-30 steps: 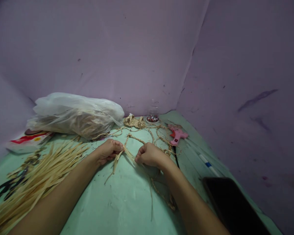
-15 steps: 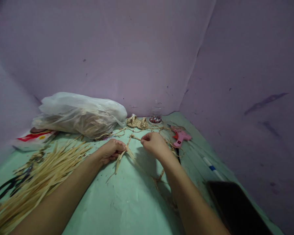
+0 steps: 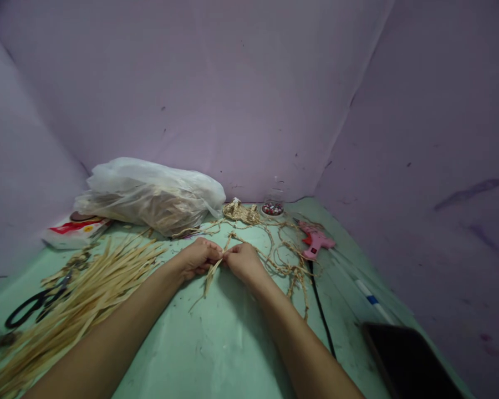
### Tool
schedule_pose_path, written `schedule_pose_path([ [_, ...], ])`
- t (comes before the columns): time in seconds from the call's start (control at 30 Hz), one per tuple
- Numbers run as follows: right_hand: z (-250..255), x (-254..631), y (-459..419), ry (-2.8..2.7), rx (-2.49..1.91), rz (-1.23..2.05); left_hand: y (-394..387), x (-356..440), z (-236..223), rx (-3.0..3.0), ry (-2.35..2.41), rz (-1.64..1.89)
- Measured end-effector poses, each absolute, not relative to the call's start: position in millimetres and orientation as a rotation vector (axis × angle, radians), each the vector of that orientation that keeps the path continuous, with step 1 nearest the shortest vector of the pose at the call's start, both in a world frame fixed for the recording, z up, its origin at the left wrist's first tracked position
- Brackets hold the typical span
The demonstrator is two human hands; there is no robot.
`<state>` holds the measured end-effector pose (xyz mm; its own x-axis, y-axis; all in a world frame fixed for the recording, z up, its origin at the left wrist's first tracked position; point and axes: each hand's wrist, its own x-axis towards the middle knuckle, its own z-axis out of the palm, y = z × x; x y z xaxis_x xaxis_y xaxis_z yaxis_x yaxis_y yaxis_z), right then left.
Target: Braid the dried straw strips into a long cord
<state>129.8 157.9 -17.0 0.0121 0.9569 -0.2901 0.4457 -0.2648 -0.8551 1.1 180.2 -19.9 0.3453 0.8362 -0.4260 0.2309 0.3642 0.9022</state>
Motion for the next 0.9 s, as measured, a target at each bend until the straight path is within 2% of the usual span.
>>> schedule_pose_path([
  [0.3, -35, 128, 159, -1.308, -1.648, 1.167, 174, 7, -3, 1.278, 1.461, 0.439],
  [0.67, -34, 123, 154, -1.098, -1.480, 1.181, 150, 11, 18, 1.941, 1.921, 0.283],
  [0.9, -31, 119, 149, -0.872, -1.370, 1.413, 114, 34, 13, 2.231, 1.964, 0.183],
])
